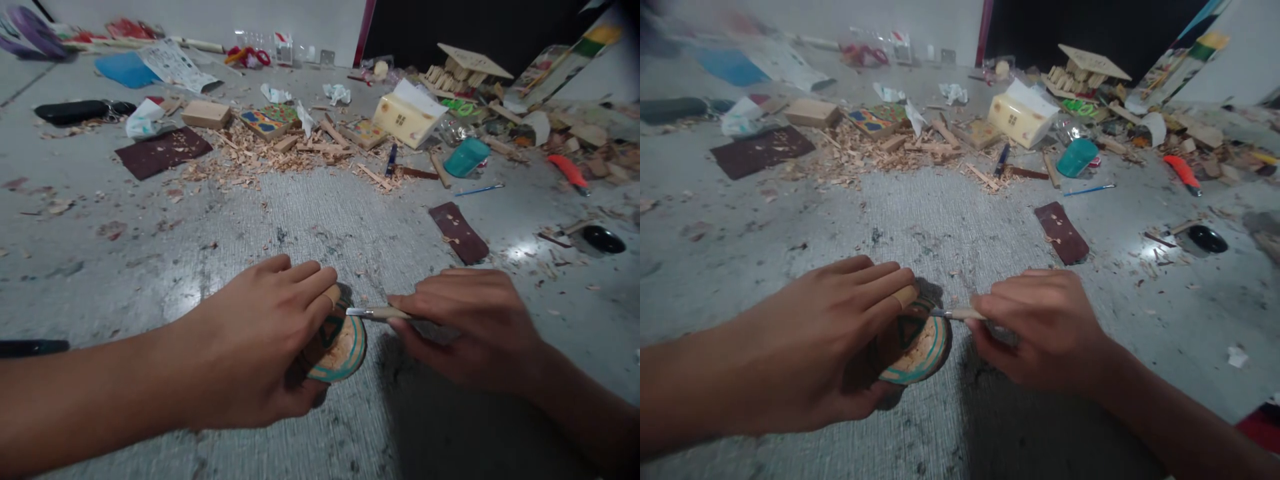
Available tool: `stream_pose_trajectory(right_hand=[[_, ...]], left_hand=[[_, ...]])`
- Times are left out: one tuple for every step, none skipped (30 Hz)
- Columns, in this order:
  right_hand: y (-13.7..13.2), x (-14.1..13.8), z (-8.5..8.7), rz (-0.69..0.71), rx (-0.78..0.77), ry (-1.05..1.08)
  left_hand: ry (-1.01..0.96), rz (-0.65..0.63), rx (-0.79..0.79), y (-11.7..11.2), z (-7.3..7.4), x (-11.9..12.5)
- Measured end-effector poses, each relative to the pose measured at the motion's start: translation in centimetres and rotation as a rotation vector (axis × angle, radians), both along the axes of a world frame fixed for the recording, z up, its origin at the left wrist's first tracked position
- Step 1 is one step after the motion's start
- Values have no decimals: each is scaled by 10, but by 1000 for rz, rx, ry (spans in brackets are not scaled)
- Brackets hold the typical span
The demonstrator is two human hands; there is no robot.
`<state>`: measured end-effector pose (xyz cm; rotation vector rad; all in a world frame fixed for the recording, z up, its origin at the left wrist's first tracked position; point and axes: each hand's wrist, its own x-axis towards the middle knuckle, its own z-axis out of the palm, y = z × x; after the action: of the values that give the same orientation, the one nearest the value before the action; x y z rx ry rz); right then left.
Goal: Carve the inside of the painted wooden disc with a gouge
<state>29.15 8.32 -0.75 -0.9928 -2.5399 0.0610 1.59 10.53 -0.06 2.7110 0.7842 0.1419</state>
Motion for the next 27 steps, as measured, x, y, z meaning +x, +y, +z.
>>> stream_pose_trajectory(right_hand=[[0,-1,0,5,-12,-4],[-1,-2,0,9,-21,-13],[-1,-3,0,10,-23,-21],[-2,-4,0,4,-18,-32],[-3,-5,1,-6,-3,-50],[-4,-7,2,-16,25,-72],[-5,-8,3,-23,56,-97],[-6,-10,4,-28,82,-122],[-7,-11,4,-27,104,-140],[-8,-13,5,-25,117,-150],[-9,-14,5,-22,119,-149],[-9,-15,4,-23,113,-141],[-10,-16,3,-27,104,-132],[-11,-17,1,-33,97,-121],[-12,-17,-1,-42,93,-109],[-13,-18,-3,-56,90,-101],[-14,-18,-6,-66,96,-92],[-15,-18,-9,-75,109,-85],[-16,-19,-11,-79,128,-79],[-17,-19,-14,-75,151,-75],[-17,-20,-17,-63,175,-75],[-17,-20,-18,-48,196,-79],[-16,-21,-19,-33,209,-83],[-15,-21,-20,-22,210,-90],[-13,-22,-19,-20,208,-102],[-12,-22,-18,-25,191,-109],[-10,-21,-16,-38,160,-100]], left_hand=[[2,0,-8,0,0,0],[0,-3,-12,0,0,0],[-2,-3,-14,1,0,0],[-3,-6,-12,1,0,0],[-6,-13,-5,1,1,0],[-10,-24,6,1,1,-1],[-10,-39,18,1,1,-1],[-10,-54,30,1,2,-1],[-10,-67,40,1,2,-2],[-15,-77,49,1,2,-2],[-16,-75,50,1,2,-2],[-16,-72,47,1,2,-1],[-19,-71,42,1,2,-1],[-18,-67,34,1,2,-1],[-16,-67,28,1,2,0],[-14,-66,20,1,2,0],[-10,-66,16,1,3,0],[-11,-67,14,1,2,0],[-14,-64,10,1,2,0],[-16,-57,8,1,2,0],[-23,-52,5,1,1,-1],[-27,-45,2,1,1,-2],[-31,-38,4,1,0,-3],[-31,-33,7,1,-1,-4],[-29,-27,13,1,-1,-5],[-30,-23,17,0,-1,-6],[-33,-21,18,0,-2,-6]])
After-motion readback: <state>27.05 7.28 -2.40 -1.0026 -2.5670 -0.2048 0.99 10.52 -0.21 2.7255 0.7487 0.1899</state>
